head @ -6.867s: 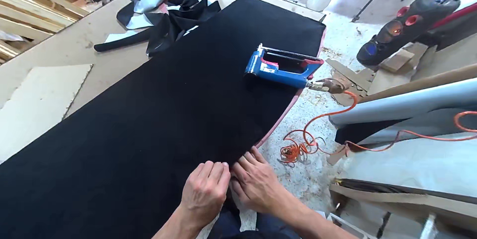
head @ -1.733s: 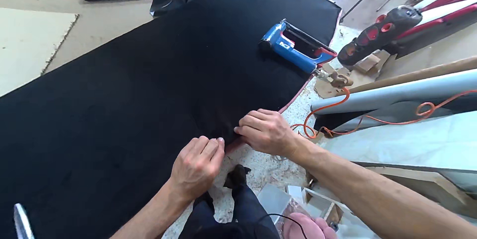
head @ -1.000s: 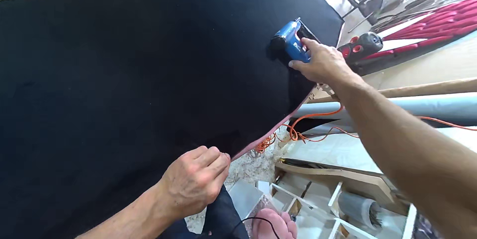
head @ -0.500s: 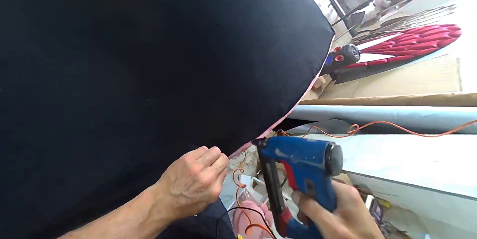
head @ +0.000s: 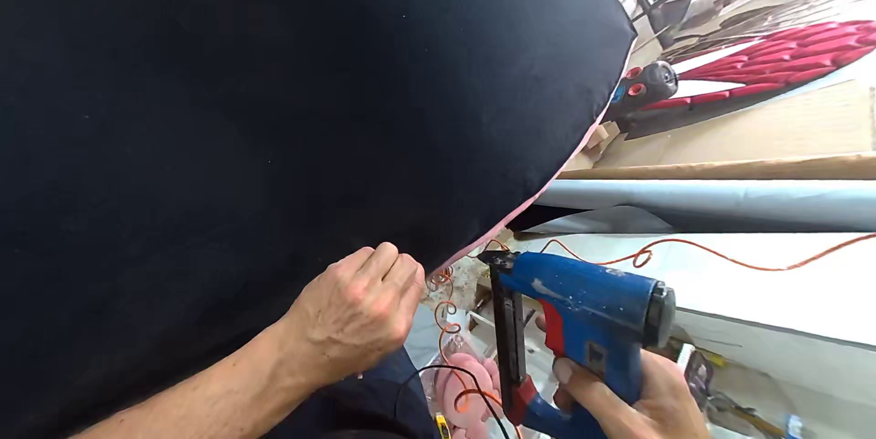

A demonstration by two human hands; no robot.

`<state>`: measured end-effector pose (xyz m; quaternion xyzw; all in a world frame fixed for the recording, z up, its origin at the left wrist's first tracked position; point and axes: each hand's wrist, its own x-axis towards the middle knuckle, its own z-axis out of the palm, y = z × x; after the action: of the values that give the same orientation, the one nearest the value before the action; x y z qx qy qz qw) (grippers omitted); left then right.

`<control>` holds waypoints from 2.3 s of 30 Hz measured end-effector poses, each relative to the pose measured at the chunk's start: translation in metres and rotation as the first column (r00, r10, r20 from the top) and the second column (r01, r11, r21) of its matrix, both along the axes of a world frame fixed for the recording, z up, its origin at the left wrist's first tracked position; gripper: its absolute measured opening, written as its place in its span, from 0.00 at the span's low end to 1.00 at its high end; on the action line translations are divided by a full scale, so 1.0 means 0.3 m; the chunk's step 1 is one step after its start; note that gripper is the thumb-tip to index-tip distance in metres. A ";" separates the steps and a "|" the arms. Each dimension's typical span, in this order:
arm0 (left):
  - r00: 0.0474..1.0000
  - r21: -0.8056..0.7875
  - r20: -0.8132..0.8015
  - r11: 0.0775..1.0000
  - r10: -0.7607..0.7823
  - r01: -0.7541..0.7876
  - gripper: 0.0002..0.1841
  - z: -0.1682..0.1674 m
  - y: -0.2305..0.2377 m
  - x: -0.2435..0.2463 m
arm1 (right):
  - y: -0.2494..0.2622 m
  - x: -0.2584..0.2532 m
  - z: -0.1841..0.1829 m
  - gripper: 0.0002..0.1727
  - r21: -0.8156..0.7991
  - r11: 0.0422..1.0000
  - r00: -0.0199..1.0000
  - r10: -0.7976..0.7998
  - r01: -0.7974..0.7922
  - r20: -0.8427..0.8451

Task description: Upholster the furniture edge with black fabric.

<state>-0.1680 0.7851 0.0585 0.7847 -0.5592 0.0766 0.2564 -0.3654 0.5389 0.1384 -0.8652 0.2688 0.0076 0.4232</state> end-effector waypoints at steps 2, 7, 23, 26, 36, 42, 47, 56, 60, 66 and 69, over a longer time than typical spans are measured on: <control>0.998 0.013 0.032 0.998 -0.056 0.056 0.07 -0.004 0.004 -0.001 | 0.018 -0.021 -0.008 0.13 0.002 1.000 1.000 -0.023 0.023 0.003; 0.987 0.056 0.091 0.991 -0.130 0.125 0.09 -0.005 0.000 0.002 | 0.039 0.022 -0.020 0.12 -0.002 1.000 0.999 -0.013 0.013 -0.046; 0.985 0.093 -0.089 0.983 -0.148 0.157 0.09 -0.006 -0.005 -0.008 | 0.014 0.147 0.014 0.15 -0.070 0.984 0.966 0.146 -0.164 -0.213; 0.985 0.079 -0.107 0.986 -0.138 0.147 0.09 -0.005 -0.004 -0.011 | 0.032 0.149 0.012 0.15 -0.112 0.978 0.957 0.147 -0.179 -0.249; 0.987 0.116 -0.041 0.981 -0.152 0.156 0.10 -0.015 -0.017 -0.014 | 0.061 0.097 0.066 0.13 -0.238 0.960 0.979 0.105 -0.146 -0.176; 0.989 0.108 -0.063 0.984 -0.133 0.139 0.10 -0.014 -0.011 -0.019 | 0.065 0.125 0.030 0.14 -0.277 0.942 0.970 0.140 -0.192 -0.197; 0.987 0.092 -0.091 0.986 -0.129 0.137 0.10 -0.008 -0.009 -0.022 | 0.066 0.131 0.033 0.14 -0.316 0.920 0.953 0.147 -0.230 -0.265; 0.995 0.123 0.020 0.988 -0.093 0.090 0.10 -0.057 -0.030 -0.040 | 0.131 0.103 0.064 0.14 -0.271 0.948 0.970 0.105 -0.164 -0.221; 0.997 0.105 0.051 0.993 -0.054 0.049 0.10 -0.081 -0.038 -0.048 | 0.180 0.126 0.038 0.14 -0.268 0.939 0.954 0.143 -0.215 -0.265; 0.997 0.149 -0.077 0.989 0.022 -0.010 0.09 0.016 0.052 -0.060 | 0.145 0.047 0.048 0.16 -0.234 0.971 0.993 0.010 -0.038 -0.122; 0.971 0.095 -0.005 0.967 0.239 -0.238 0.13 0.060 0.177 -0.100 | 0.022 0.085 0.115 0.22 -0.385 0.923 0.998 -0.025 -0.002 -0.065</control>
<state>-0.1980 0.8383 0.0765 0.8579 -0.4616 0.0741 0.2132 -0.3399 0.5456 0.1729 -0.9291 0.2845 -0.0179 0.2357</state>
